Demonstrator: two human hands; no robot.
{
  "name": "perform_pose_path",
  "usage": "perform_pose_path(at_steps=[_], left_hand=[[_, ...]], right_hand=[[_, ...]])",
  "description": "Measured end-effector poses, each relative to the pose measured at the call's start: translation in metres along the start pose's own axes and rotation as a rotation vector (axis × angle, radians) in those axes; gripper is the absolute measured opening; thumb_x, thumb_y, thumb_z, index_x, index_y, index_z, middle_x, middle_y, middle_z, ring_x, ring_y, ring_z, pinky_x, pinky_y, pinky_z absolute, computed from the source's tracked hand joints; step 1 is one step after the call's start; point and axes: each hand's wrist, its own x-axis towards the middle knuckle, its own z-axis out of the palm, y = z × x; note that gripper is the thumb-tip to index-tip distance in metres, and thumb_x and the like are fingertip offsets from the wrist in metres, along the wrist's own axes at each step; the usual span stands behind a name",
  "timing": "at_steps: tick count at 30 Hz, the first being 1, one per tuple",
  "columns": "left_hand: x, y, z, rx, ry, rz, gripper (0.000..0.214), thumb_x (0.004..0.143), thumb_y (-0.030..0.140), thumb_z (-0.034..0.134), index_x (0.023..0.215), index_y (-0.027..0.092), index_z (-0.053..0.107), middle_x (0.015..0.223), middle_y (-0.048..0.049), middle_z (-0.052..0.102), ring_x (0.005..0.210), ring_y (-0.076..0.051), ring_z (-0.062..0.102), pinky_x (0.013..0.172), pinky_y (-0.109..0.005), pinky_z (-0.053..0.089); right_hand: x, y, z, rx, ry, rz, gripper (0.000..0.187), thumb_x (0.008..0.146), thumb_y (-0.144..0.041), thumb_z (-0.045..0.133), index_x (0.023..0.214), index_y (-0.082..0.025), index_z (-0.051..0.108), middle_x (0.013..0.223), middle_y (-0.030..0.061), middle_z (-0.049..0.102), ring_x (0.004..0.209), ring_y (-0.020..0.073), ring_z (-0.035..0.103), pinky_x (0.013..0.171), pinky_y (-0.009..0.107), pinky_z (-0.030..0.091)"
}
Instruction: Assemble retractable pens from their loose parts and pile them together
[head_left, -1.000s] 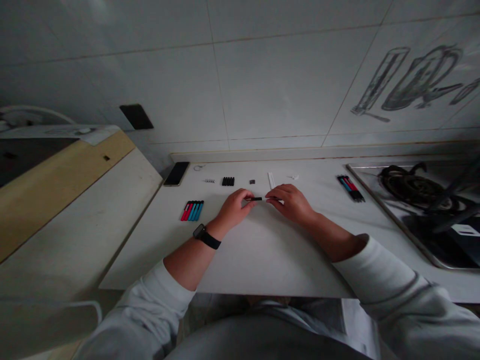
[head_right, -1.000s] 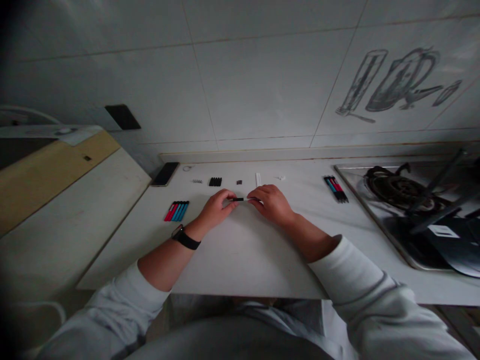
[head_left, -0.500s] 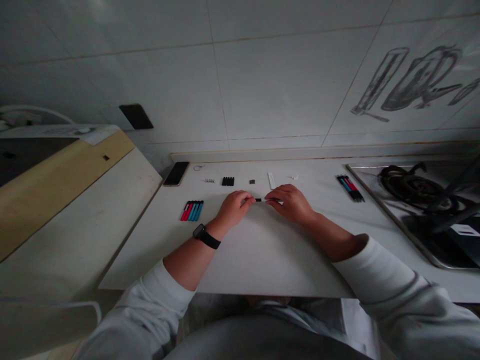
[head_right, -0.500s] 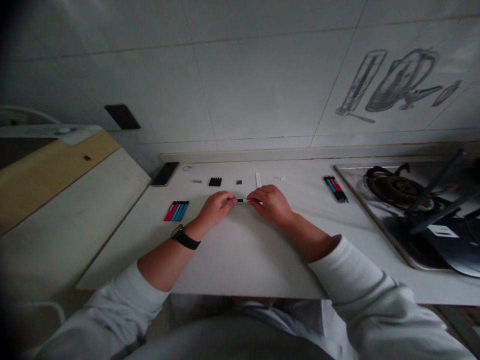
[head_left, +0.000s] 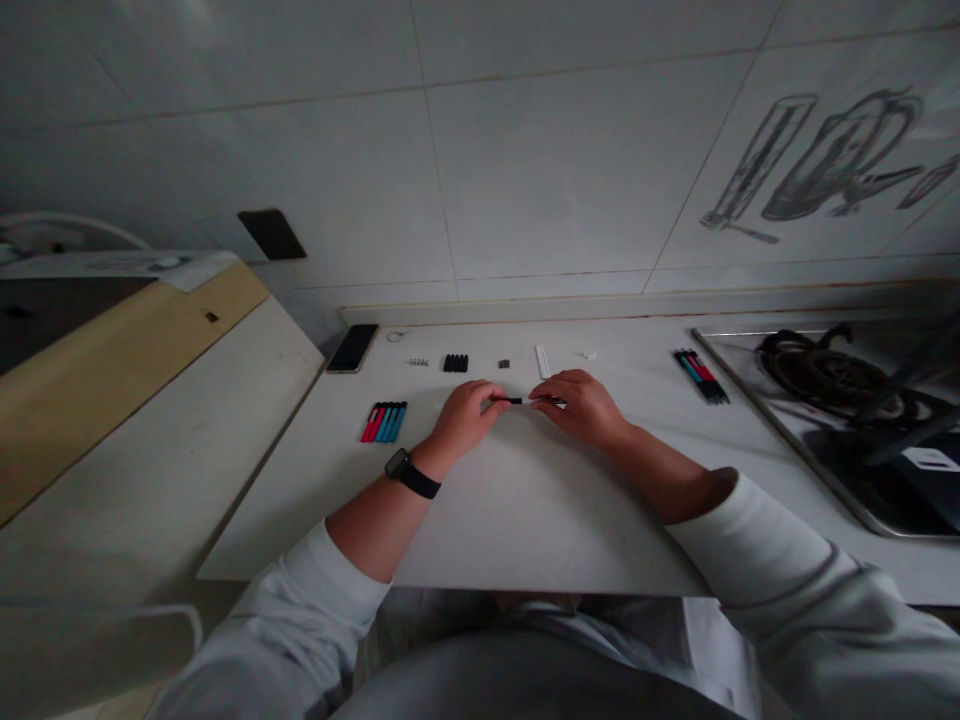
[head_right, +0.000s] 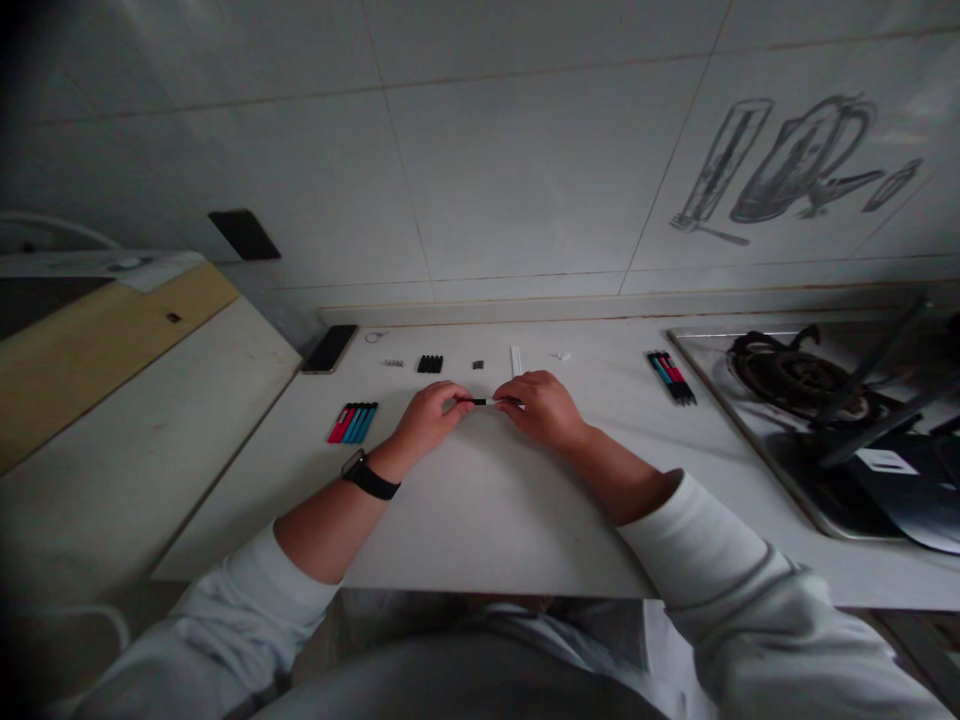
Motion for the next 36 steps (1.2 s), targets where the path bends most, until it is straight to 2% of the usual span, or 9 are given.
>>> perform_pose_path(at_steps=[6, 9, 13, 19, 23, 27, 31, 33, 36], left_hand=[[0.000, -0.005, 0.000, -0.025, 0.086, -0.079, 0.006, 0.095, 0.024, 0.068, 0.094, 0.019, 0.071, 0.094, -0.0034, 0.075, 0.091, -0.019, 0.069, 0.086, -0.033, 0.053], [0.001, -0.008, -0.001, -0.048, 0.106, -0.113, 0.009, 0.097, 0.026, 0.066, 0.095, 0.019, 0.071, 0.095, -0.0034, 0.075, 0.090, -0.018, 0.069, 0.085, -0.033, 0.053], [0.001, -0.008, -0.001, -0.066, 0.097, -0.118, 0.005, 0.093, 0.022, 0.069, 0.096, 0.019, 0.071, 0.096, -0.0036, 0.075, 0.091, -0.019, 0.069, 0.087, -0.033, 0.053], [0.001, -0.009, -0.001, -0.069, 0.090, -0.116, 0.003, 0.093, 0.020, 0.069, 0.095, 0.019, 0.071, 0.095, -0.0034, 0.075, 0.090, -0.018, 0.069, 0.085, -0.033, 0.054], [0.001, -0.008, -0.002, -0.067, 0.095, -0.104, 0.004, 0.090, 0.019, 0.073, 0.094, 0.019, 0.072, 0.093, -0.0031, 0.076, 0.089, -0.018, 0.070, 0.086, -0.033, 0.054], [0.001, -0.008, -0.003, -0.054, 0.102, -0.092, 0.006, 0.088, 0.019, 0.075, 0.093, 0.019, 0.072, 0.092, -0.0036, 0.076, 0.088, -0.018, 0.070, 0.086, -0.034, 0.055], [0.000, -0.005, -0.003, -0.066, 0.080, -0.087, 0.009, 0.086, 0.020, 0.077, 0.094, 0.019, 0.072, 0.092, -0.0033, 0.076, 0.087, -0.018, 0.070, 0.086, -0.034, 0.055], [-0.001, -0.002, -0.002, -0.076, 0.036, -0.074, 0.009, 0.086, 0.022, 0.078, 0.092, 0.019, 0.072, 0.092, -0.0030, 0.076, 0.087, -0.018, 0.070, 0.085, -0.033, 0.054], [-0.003, 0.005, -0.001, -0.115, -0.112, -0.012, 0.011, 0.087, 0.029, 0.077, 0.090, 0.019, 0.072, 0.092, -0.0033, 0.075, 0.088, -0.019, 0.069, 0.084, -0.033, 0.054]], right_hand=[[0.000, 0.005, -0.006, -0.002, 0.010, 0.083, 0.022, 0.098, -0.031, 0.062, 0.114, -0.022, 0.073, 0.104, 0.0097, 0.078, 0.094, 0.0258, 0.071, 0.089, 0.039, 0.051], [0.001, 0.008, -0.010, 0.070, 0.063, 0.172, 0.020, 0.097, -0.034, 0.062, 0.109, -0.024, 0.075, 0.104, 0.0085, 0.078, 0.092, 0.0249, 0.072, 0.083, 0.036, 0.053], [0.002, 0.008, -0.011, 0.152, 0.060, 0.282, 0.021, 0.095, -0.039, 0.064, 0.102, -0.024, 0.077, 0.094, 0.0050, 0.078, 0.068, 0.0188, 0.067, 0.066, 0.031, 0.050], [0.002, 0.006, -0.014, 0.183, -0.023, 0.283, 0.024, 0.093, -0.042, 0.065, 0.102, -0.024, 0.078, 0.096, 0.0042, 0.079, 0.069, 0.0180, 0.067, 0.067, 0.031, 0.049], [0.002, 0.006, -0.015, 0.224, -0.031, 0.327, 0.025, 0.092, -0.044, 0.065, 0.097, -0.024, 0.079, 0.089, 0.0031, 0.079, 0.069, 0.0180, 0.067, 0.066, 0.030, 0.048], [0.003, 0.007, -0.014, 0.374, -0.055, 0.371, 0.028, 0.092, -0.047, 0.066, 0.093, -0.022, 0.077, 0.081, 0.0034, 0.077, 0.078, 0.0200, 0.070, 0.074, 0.031, 0.050], [0.005, 0.007, -0.008, 0.601, 0.005, 0.477, 0.035, 0.085, -0.054, 0.072, 0.095, -0.020, 0.076, 0.081, 0.0039, 0.074, 0.073, 0.0187, 0.067, 0.069, 0.031, 0.050], [0.007, 0.004, -0.005, 0.742, 0.043, 0.512, 0.038, 0.081, -0.055, 0.077, 0.095, -0.020, 0.075, 0.083, 0.0039, 0.073, 0.075, 0.0182, 0.065, 0.071, 0.032, 0.052], [0.009, 0.000, -0.003, 0.949, 0.088, 0.548, 0.040, 0.079, -0.058, 0.078, 0.094, -0.021, 0.072, 0.094, 0.0053, 0.073, 0.084, 0.0181, 0.067, 0.082, 0.035, 0.056]])
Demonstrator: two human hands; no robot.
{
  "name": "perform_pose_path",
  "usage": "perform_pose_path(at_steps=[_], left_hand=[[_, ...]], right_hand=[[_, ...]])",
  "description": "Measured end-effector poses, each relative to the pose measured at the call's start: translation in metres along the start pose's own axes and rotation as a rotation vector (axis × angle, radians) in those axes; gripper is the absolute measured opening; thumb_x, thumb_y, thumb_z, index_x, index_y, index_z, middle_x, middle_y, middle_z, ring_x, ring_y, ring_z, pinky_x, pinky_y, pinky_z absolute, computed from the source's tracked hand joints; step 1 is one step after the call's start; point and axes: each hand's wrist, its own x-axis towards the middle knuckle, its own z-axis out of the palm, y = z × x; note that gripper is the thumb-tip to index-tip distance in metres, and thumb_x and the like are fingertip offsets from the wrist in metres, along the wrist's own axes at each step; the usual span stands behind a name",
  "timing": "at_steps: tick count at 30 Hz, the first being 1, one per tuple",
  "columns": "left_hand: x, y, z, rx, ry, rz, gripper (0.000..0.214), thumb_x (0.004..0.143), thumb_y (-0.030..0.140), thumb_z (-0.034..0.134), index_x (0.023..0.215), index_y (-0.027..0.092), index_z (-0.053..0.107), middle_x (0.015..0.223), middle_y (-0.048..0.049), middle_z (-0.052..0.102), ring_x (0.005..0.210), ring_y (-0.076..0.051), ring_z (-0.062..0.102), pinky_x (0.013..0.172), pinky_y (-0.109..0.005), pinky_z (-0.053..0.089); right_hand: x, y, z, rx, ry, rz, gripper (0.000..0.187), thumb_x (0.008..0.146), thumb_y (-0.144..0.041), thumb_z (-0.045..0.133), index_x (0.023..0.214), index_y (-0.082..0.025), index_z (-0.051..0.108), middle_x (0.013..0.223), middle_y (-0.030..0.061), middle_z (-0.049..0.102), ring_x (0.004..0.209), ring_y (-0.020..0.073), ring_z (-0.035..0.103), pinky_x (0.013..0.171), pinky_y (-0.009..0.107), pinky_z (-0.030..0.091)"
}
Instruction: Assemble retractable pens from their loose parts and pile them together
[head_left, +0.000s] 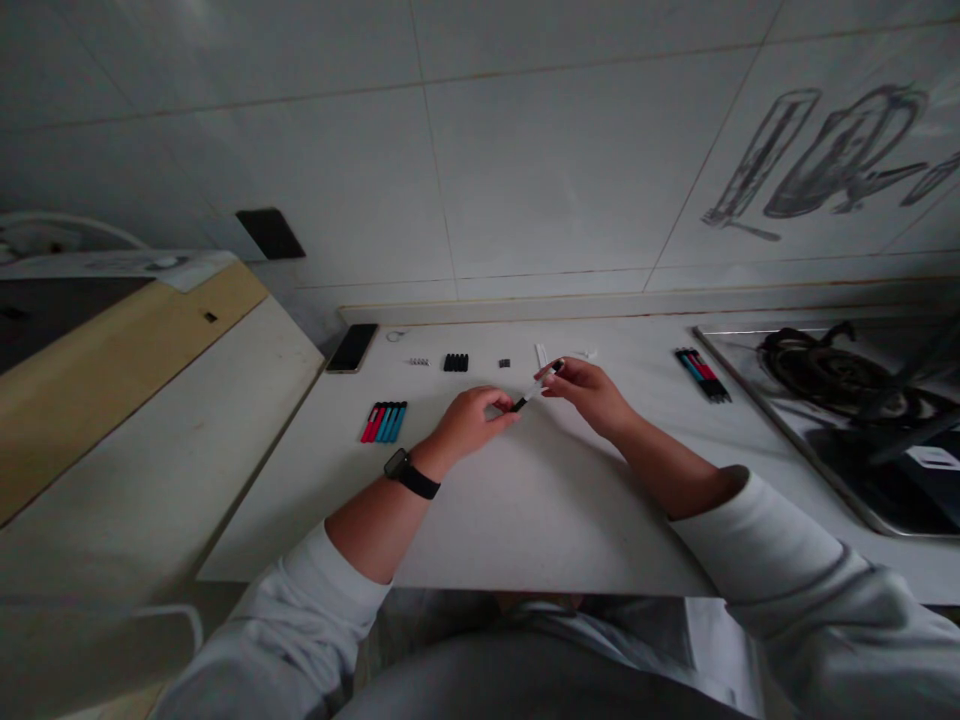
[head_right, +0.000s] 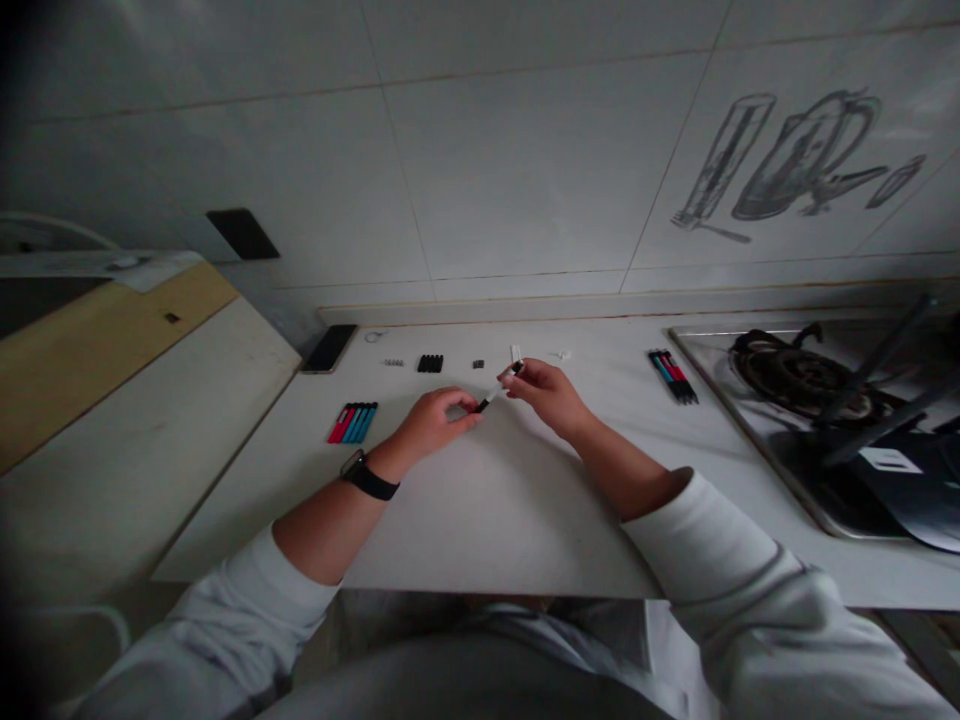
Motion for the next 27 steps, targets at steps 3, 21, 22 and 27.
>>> perform_pose_path(at_steps=[3, 21, 22, 27], left_hand=[[-0.002, 0.004, 0.001, -0.050, -0.113, 0.041, 0.020, 0.094, 0.038, 0.068, 0.097, 0.019, 0.073, 0.099, -0.0056, 0.075, 0.093, -0.020, 0.070, 0.087, -0.034, 0.054], [-0.002, -0.002, 0.000, -0.032, -0.098, -0.030, 0.048, 0.106, 0.054, 0.037, 0.117, 0.021, 0.070, 0.109, -0.0086, 0.076, 0.103, -0.022, 0.071, 0.096, -0.037, 0.054], [-0.002, -0.003, 0.000, -0.029, -0.099, -0.029, 0.048, 0.106, 0.054, 0.037, 0.117, 0.021, 0.070, 0.109, -0.0086, 0.076, 0.103, -0.022, 0.071, 0.096, -0.037, 0.054], [-0.002, -0.004, 0.000, -0.028, -0.116, -0.037, 0.049, 0.107, 0.054, 0.034, 0.114, 0.022, 0.071, 0.104, -0.0079, 0.076, 0.101, -0.022, 0.070, 0.093, -0.037, 0.054]], right_hand=[[0.001, 0.000, 0.000, 0.156, 0.035, 0.039, 0.042, 0.080, -0.060, 0.077, 0.097, -0.023, 0.064, 0.098, 0.0047, 0.073, 0.085, 0.0174, 0.069, 0.085, 0.039, 0.059], [0.010, 0.005, -0.014, 0.102, 0.222, -0.035, 0.054, 0.079, -0.059, 0.076, 0.116, -0.030, 0.049, 0.075, -0.0049, 0.065, 0.070, 0.0155, 0.064, 0.071, 0.033, 0.056], [0.010, 0.005, -0.014, 0.099, 0.221, -0.037, 0.054, 0.079, -0.059, 0.076, 0.116, -0.030, 0.049, 0.075, -0.0049, 0.065, 0.071, 0.0156, 0.064, 0.071, 0.033, 0.056], [0.009, 0.005, -0.015, 0.077, 0.184, -0.045, 0.051, 0.080, -0.058, 0.077, 0.113, -0.030, 0.049, 0.075, -0.0051, 0.065, 0.070, 0.0158, 0.065, 0.071, 0.034, 0.057]])
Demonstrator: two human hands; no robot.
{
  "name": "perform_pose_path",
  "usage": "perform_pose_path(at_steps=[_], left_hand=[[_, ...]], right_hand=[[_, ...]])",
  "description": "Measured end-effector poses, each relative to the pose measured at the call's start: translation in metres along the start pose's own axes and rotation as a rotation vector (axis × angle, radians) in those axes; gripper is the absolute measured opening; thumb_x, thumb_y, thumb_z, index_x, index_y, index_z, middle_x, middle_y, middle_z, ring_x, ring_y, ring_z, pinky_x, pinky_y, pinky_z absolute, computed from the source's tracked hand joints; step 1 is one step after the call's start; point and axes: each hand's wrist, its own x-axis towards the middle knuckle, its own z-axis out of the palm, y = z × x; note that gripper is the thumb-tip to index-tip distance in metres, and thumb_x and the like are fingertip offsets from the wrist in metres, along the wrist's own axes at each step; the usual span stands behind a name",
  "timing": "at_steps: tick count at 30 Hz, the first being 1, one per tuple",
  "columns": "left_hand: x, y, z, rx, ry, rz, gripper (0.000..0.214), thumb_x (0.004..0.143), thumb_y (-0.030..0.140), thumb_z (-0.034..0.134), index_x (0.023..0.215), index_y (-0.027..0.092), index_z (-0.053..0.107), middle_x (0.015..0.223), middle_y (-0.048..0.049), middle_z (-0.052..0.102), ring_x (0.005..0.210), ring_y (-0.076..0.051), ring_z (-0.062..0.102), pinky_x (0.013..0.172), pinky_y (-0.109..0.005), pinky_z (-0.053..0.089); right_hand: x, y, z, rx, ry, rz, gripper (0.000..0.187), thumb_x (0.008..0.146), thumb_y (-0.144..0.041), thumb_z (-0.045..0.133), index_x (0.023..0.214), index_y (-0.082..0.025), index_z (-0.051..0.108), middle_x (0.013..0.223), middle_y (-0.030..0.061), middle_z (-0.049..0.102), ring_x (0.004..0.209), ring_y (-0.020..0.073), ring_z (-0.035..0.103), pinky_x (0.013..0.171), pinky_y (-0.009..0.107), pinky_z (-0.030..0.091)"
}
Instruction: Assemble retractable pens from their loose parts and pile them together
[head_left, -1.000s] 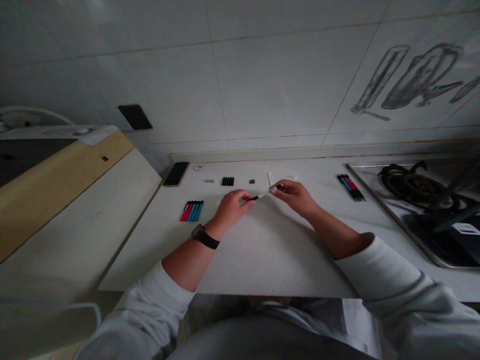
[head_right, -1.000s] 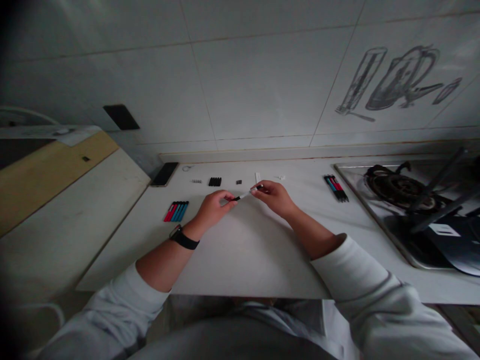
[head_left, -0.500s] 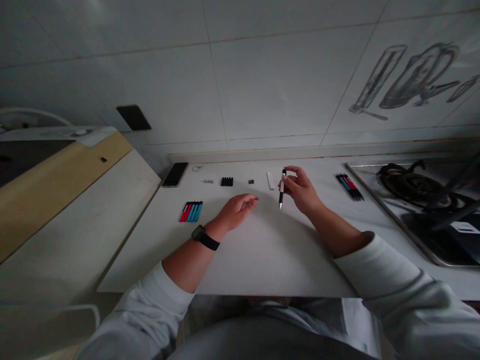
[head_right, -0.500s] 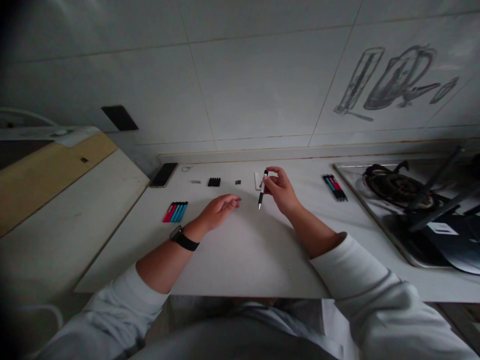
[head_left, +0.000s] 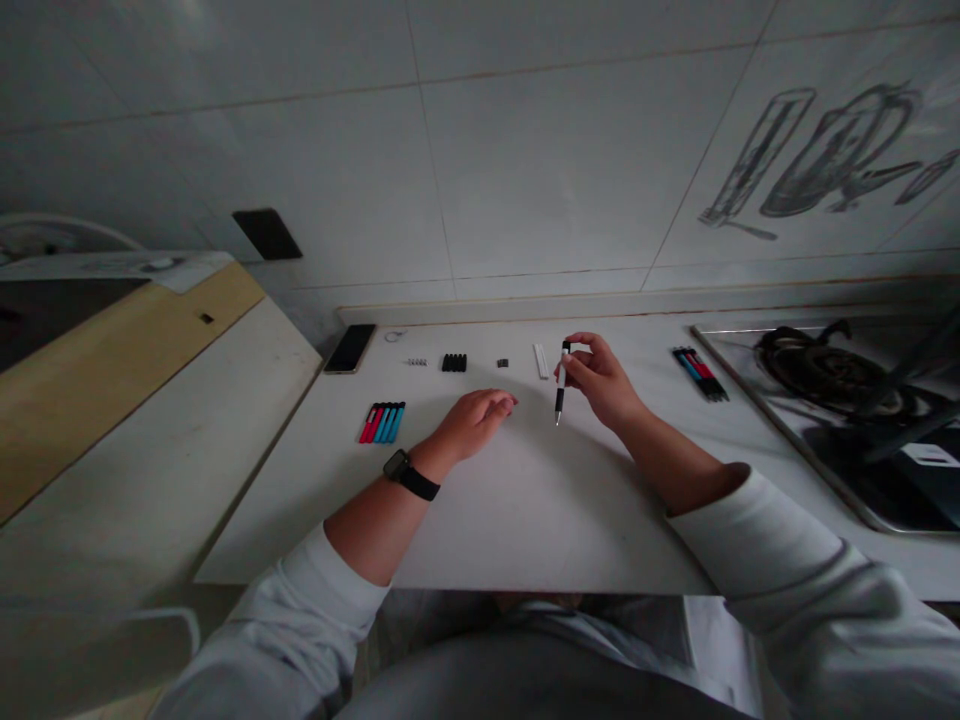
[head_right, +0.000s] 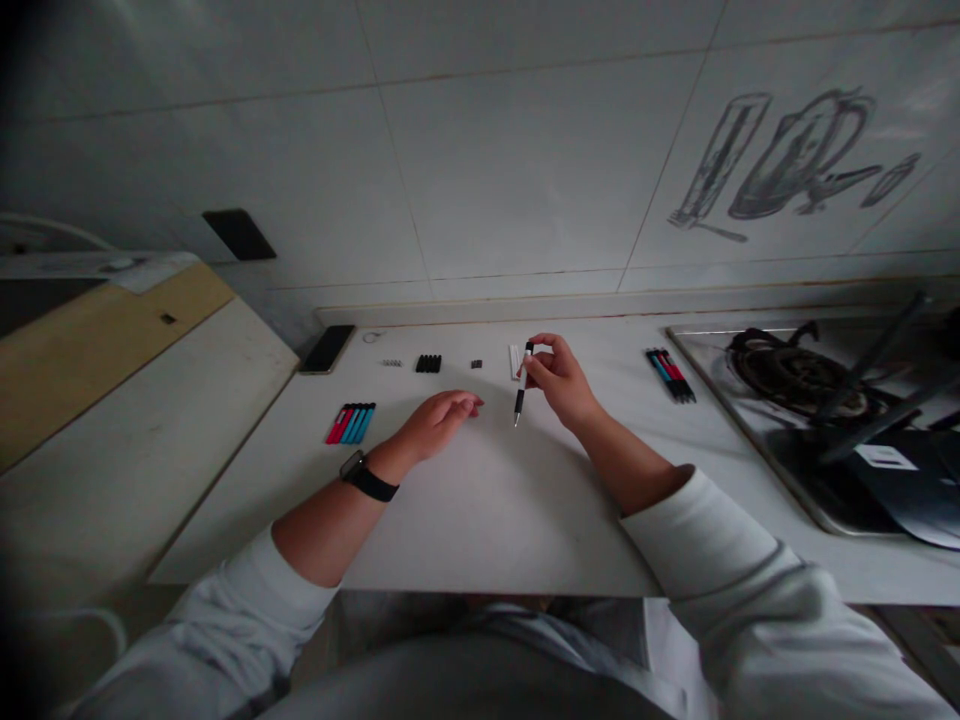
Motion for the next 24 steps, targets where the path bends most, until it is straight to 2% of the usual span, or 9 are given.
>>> perform_pose_path(at_steps=[24], left_hand=[[0.0012, 0.0044, -0.0001, 0.042, 0.002, 0.037, 0.047, 0.108, 0.047, 0.035, 0.103, 0.021, 0.074, 0.097, -0.0074, 0.077, 0.098, -0.022, 0.070, 0.093, -0.039, 0.054]], right_hand=[[0.0019, -0.0016, -0.0036, -0.019, 0.024, -0.015, 0.053, 0.080, -0.060, 0.076, 0.115, -0.031, 0.049, 0.074, -0.0052, 0.065, 0.070, 0.0161, 0.065, 0.071, 0.034, 0.058]])
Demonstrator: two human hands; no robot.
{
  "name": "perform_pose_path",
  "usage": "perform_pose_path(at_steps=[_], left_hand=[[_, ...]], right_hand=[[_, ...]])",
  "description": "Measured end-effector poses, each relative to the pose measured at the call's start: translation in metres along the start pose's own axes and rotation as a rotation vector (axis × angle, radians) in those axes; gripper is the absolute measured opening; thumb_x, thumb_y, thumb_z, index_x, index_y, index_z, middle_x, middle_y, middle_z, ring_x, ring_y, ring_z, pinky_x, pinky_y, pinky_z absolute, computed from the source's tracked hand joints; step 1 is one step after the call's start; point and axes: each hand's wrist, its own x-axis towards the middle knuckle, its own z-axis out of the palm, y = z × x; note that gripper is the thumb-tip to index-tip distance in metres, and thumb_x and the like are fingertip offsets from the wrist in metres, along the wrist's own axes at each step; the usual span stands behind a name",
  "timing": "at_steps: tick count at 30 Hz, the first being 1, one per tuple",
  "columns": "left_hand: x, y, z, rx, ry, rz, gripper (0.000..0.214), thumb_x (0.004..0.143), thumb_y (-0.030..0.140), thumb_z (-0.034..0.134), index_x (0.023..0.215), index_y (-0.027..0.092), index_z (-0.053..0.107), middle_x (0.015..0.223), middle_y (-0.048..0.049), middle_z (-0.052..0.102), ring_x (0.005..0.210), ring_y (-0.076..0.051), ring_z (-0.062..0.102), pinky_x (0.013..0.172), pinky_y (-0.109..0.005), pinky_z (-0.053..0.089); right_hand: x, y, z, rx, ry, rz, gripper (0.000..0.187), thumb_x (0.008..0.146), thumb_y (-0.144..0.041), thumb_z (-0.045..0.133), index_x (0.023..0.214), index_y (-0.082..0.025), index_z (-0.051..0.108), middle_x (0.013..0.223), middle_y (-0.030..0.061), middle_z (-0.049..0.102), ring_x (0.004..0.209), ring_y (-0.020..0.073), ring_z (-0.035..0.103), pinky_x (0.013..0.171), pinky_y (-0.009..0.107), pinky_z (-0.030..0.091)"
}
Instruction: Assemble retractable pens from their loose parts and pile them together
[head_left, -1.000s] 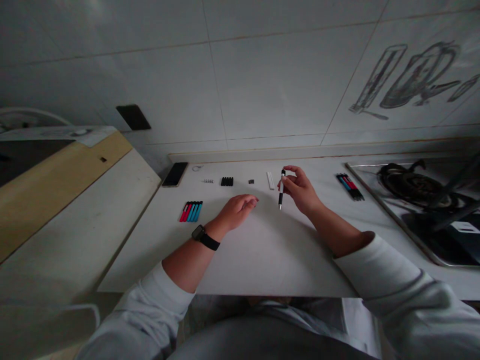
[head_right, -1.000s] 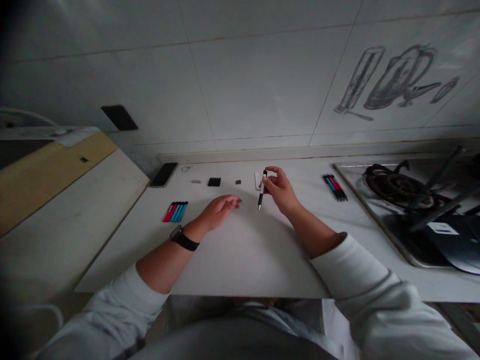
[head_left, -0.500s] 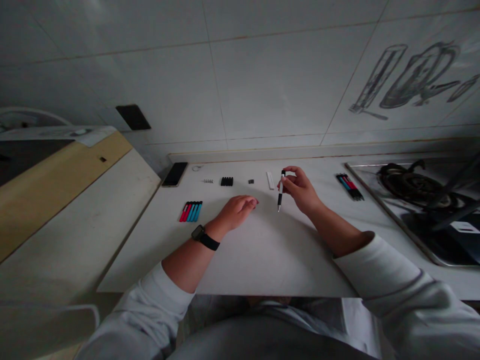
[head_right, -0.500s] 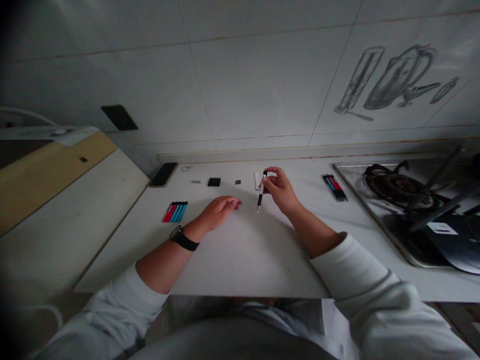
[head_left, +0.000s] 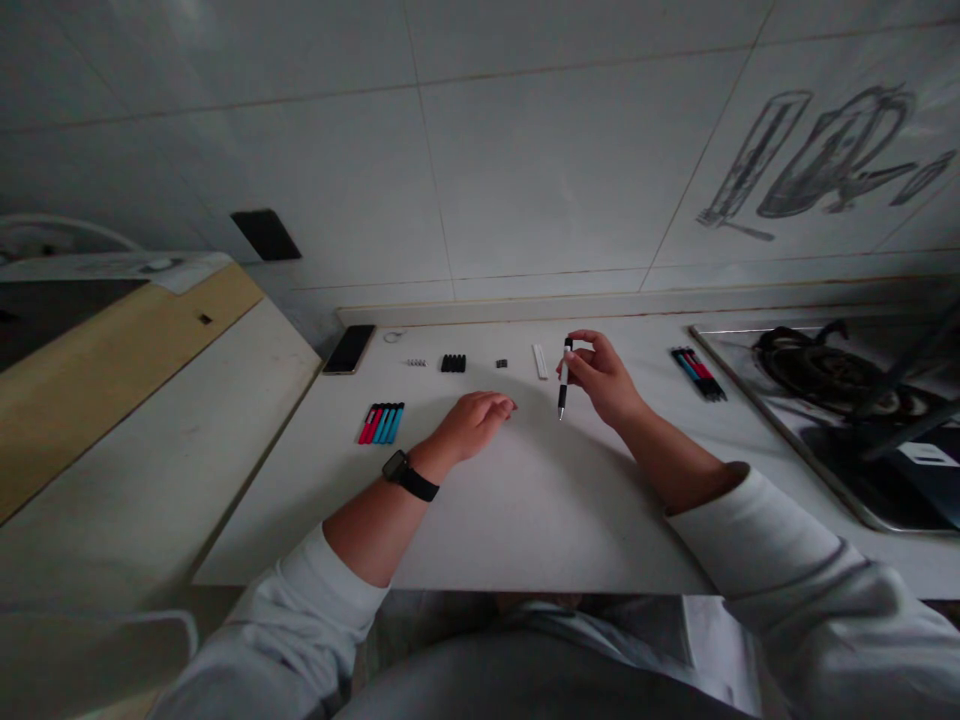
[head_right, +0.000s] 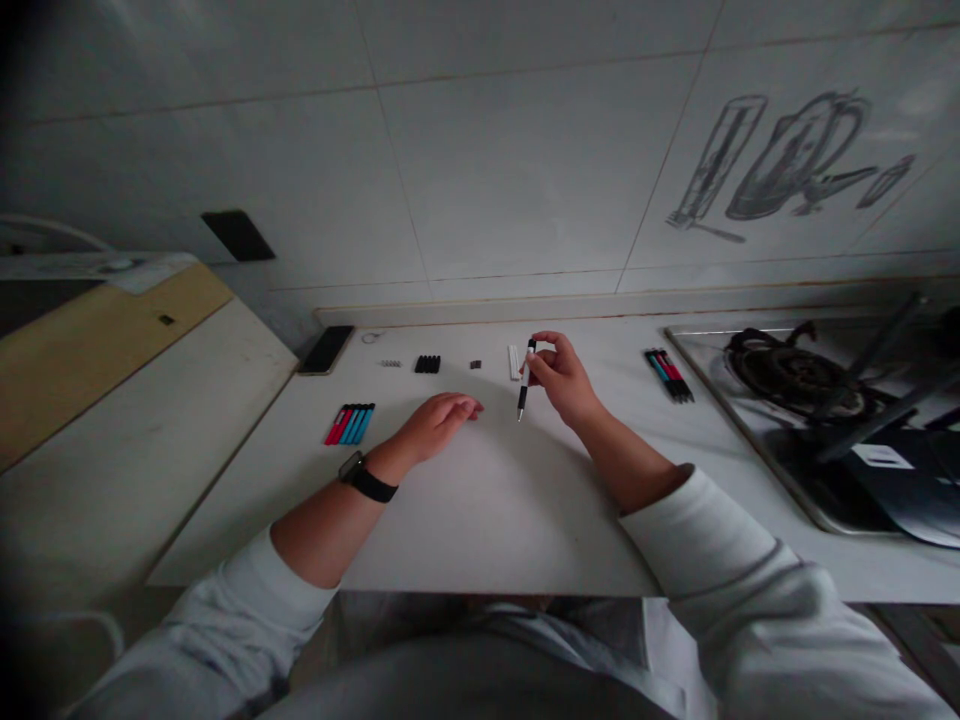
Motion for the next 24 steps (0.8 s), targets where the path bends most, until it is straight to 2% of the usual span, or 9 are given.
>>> perform_pose_path(at_steps=[8, 15, 19, 24], left_hand=[[0.000, -0.003, 0.001, -0.006, -0.002, 0.014, 0.046, 0.108, 0.047, 0.035, 0.103, 0.022, 0.073, 0.097, -0.0067, 0.077, 0.098, -0.022, 0.070, 0.093, -0.038, 0.053], [0.000, -0.006, 0.002, 0.005, -0.013, 0.012, 0.044, 0.108, 0.045, 0.036, 0.105, 0.022, 0.073, 0.099, -0.0064, 0.077, 0.100, -0.022, 0.070, 0.096, -0.040, 0.053], [0.000, -0.008, 0.002, 0.013, -0.004, 0.025, 0.043, 0.108, 0.043, 0.036, 0.104, 0.022, 0.073, 0.100, -0.0067, 0.077, 0.101, -0.022, 0.070, 0.098, -0.041, 0.053], [-0.002, -0.009, 0.002, 0.002, 0.001, 0.014, 0.043, 0.108, 0.045, 0.037, 0.107, 0.021, 0.072, 0.099, -0.0064, 0.077, 0.100, -0.022, 0.070, 0.097, -0.041, 0.053]], right_hand=[[0.006, -0.001, -0.008, -0.013, 0.054, -0.017, 0.051, 0.081, -0.058, 0.074, 0.116, -0.031, 0.050, 0.075, -0.0043, 0.065, 0.071, 0.0160, 0.064, 0.069, 0.032, 0.056], [0.016, -0.008, -0.026, -0.042, 0.118, -0.064, 0.049, 0.083, -0.057, 0.072, 0.118, -0.032, 0.049, 0.078, -0.0039, 0.064, 0.073, 0.0160, 0.065, 0.070, 0.031, 0.056], [0.026, -0.019, -0.050, -0.077, 0.212, -0.117, 0.045, 0.085, -0.055, 0.071, 0.119, -0.032, 0.051, 0.079, -0.0023, 0.065, 0.075, 0.0172, 0.066, 0.070, 0.031, 0.056], [0.039, -0.040, -0.106, -0.148, 0.411, -0.203, 0.048, 0.089, -0.052, 0.068, 0.130, -0.035, 0.049, 0.086, -0.0005, 0.068, 0.076, 0.0173, 0.067, 0.067, 0.029, 0.056]])
